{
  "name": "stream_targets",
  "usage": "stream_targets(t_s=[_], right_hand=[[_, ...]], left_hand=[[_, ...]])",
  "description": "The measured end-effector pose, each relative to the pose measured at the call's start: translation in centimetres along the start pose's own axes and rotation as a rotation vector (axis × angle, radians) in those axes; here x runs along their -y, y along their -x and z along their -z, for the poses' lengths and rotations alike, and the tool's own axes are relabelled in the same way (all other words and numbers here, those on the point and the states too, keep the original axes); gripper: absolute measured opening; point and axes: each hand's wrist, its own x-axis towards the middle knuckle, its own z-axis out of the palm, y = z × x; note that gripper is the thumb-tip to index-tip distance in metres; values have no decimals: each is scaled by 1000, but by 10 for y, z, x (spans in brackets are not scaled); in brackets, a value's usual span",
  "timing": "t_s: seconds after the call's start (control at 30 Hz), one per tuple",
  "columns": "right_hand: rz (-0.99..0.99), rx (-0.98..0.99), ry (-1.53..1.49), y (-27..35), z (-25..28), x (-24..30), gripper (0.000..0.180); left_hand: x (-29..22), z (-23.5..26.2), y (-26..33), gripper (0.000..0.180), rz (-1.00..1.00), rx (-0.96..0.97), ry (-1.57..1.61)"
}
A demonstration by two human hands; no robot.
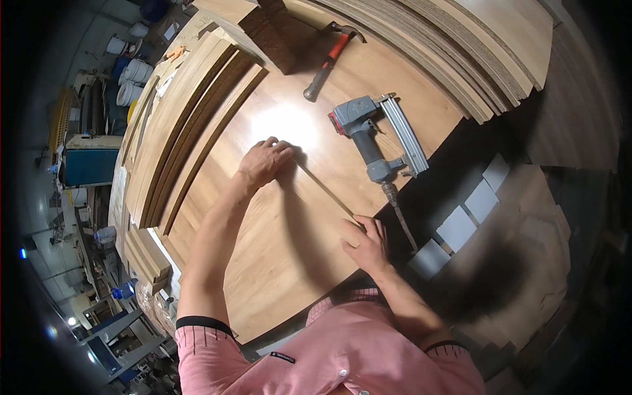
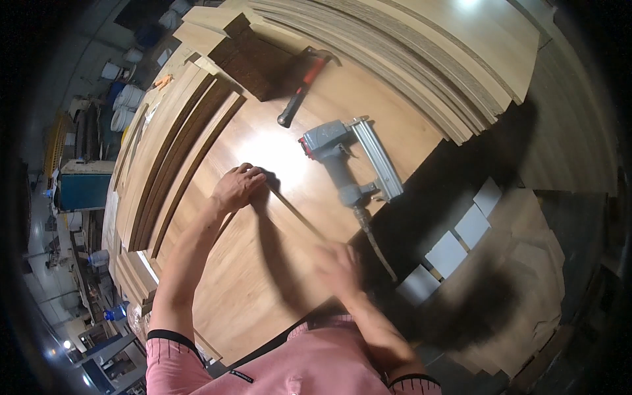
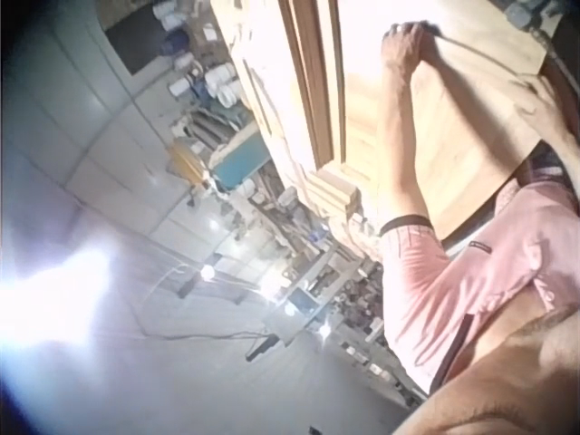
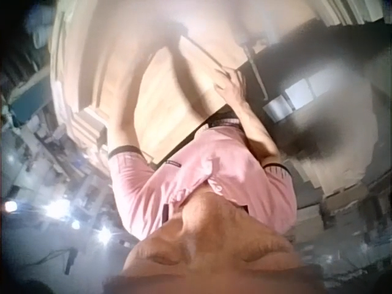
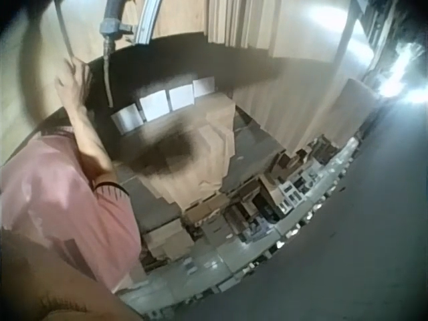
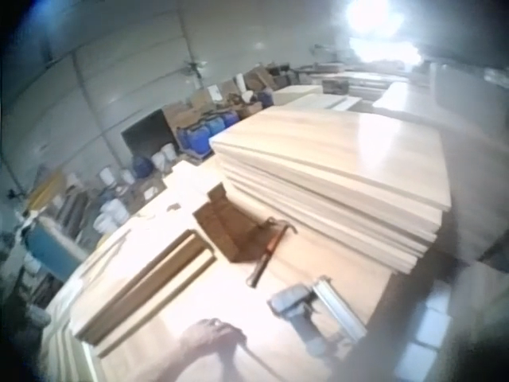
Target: The person assembles wooden panels by placing slats into a frame and securing them with a pneumatic nail gun and a hammer.
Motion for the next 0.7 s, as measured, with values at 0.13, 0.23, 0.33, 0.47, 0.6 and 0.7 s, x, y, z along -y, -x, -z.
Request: stream_targets(t_s=[0.13,0.23,0.33,0.47,0.6,0.7], right_hand=[[3,7,2,-2,2,4,48],[11,15,22,-5,5,10,47],[9,22,29,-7,4,10,47],[6,39,58,-8,5,11,48],[-2,96,60,-10,12,17,49],[-18,183,48,-18,22,21,48]], left_hand=[[-3,6,3,44,35,25,36],[-4,3,9,47,64,-11,-1],[-23,-10,20,63,120,-279,-136],[-117,-33,57,74,520,-429,493],[-181,-43,43,67,780,-595,638],[-195,-33,30,63,933,-616,665]])
